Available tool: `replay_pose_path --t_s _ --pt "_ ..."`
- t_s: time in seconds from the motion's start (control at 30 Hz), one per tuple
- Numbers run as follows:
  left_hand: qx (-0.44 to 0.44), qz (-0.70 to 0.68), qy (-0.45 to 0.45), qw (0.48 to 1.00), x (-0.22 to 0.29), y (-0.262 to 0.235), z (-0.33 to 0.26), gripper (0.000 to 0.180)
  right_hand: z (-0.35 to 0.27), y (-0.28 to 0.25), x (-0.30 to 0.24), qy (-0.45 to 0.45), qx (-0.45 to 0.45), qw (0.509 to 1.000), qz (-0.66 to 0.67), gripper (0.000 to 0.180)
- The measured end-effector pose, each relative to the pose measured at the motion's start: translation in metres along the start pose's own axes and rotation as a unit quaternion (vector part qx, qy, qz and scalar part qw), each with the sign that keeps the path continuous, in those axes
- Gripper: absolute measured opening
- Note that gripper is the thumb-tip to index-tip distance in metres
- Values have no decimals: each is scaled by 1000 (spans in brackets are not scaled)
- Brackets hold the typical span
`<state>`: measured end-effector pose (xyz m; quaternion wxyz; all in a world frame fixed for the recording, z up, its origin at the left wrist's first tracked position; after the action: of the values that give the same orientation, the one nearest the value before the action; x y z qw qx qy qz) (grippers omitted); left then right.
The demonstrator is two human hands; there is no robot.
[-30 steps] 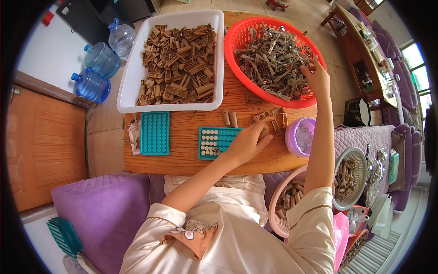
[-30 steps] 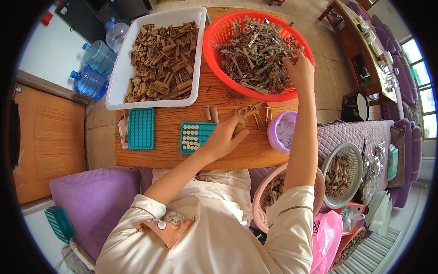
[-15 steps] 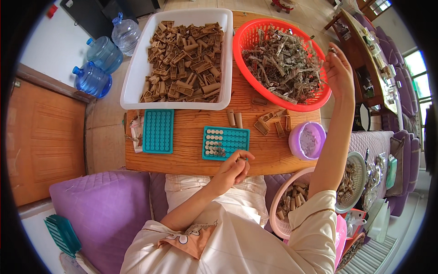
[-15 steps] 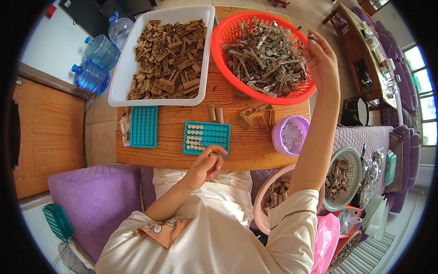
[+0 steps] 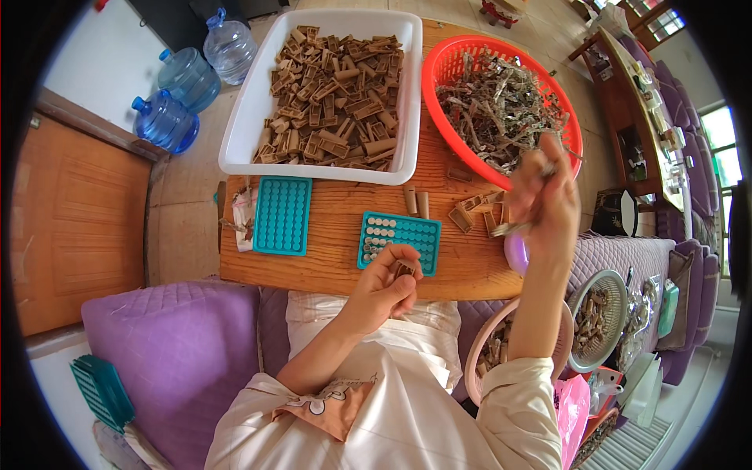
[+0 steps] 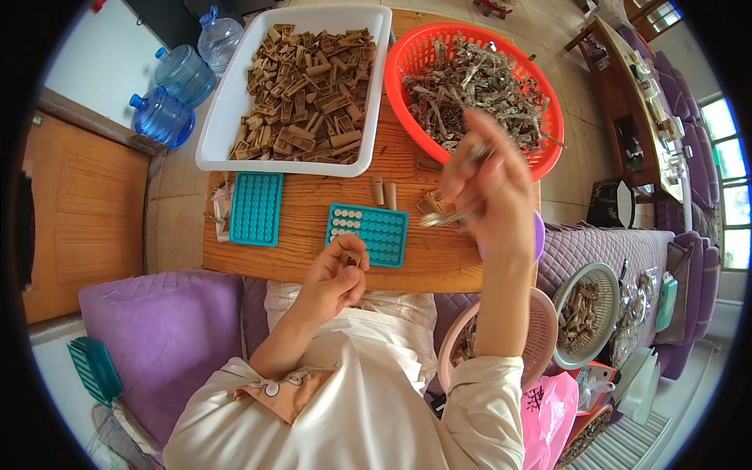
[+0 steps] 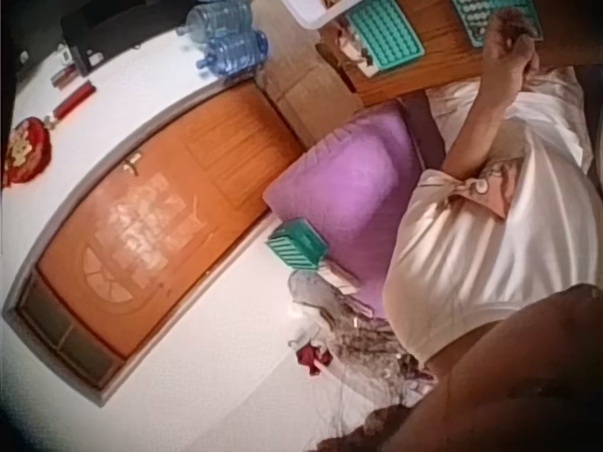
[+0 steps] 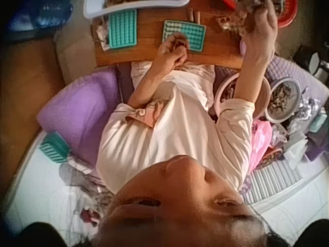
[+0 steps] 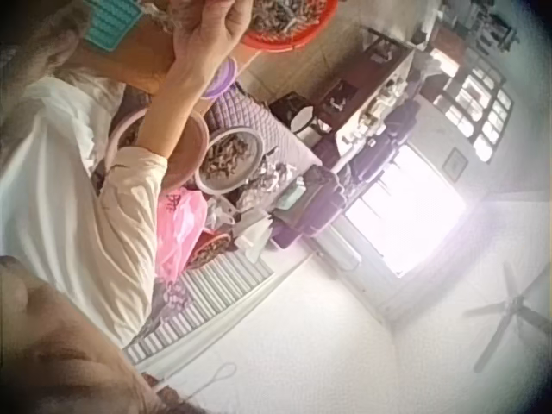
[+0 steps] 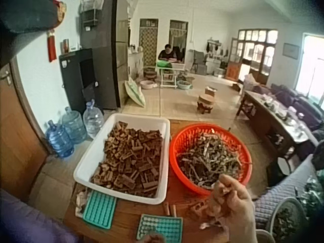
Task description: Assembling small brown plastic components with small white circular pieces and colored strips at a table.
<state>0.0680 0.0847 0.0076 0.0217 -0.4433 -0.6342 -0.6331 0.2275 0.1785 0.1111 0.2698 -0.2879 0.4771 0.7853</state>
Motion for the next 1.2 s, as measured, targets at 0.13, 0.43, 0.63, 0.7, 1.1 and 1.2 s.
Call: replay_pose_path --t_s 0.13,0.43,0.63,0.7,1.1,1.2 --pt "29 37 20 999 14 -11 -7 41 -43 20 47 61 35 997 -40 39" --pt "113 21 145 983 32 -11 -19 44 -75 52 66 84 94 897 -423 14" --pt "84 152 231 957 37 -3 -28 38 -77 86 59 -45 87 812 -576 17" --pt "87 180 256 946 37 -2 -31 34 -77 91 57 -64 70 803 -588 16" --pt "25 81 220 972 33 1 -28 41 -85 95 57 -122 40 781 -611 21" --pt "0 108 212 971 33 0 -27 40 -84 96 56 -148 53 792 -589 24"
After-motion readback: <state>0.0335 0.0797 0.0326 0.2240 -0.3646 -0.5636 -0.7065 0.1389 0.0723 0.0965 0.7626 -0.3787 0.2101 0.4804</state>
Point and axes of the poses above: each hand's wrist, its own z-axis towards the middle knuckle, its own y-axis out of the palm, x = y × z, the point moved 6 cm from there along z, towards the middle knuckle, and after that the axes turned 4 degrees about -y, right-handed, at the moved point
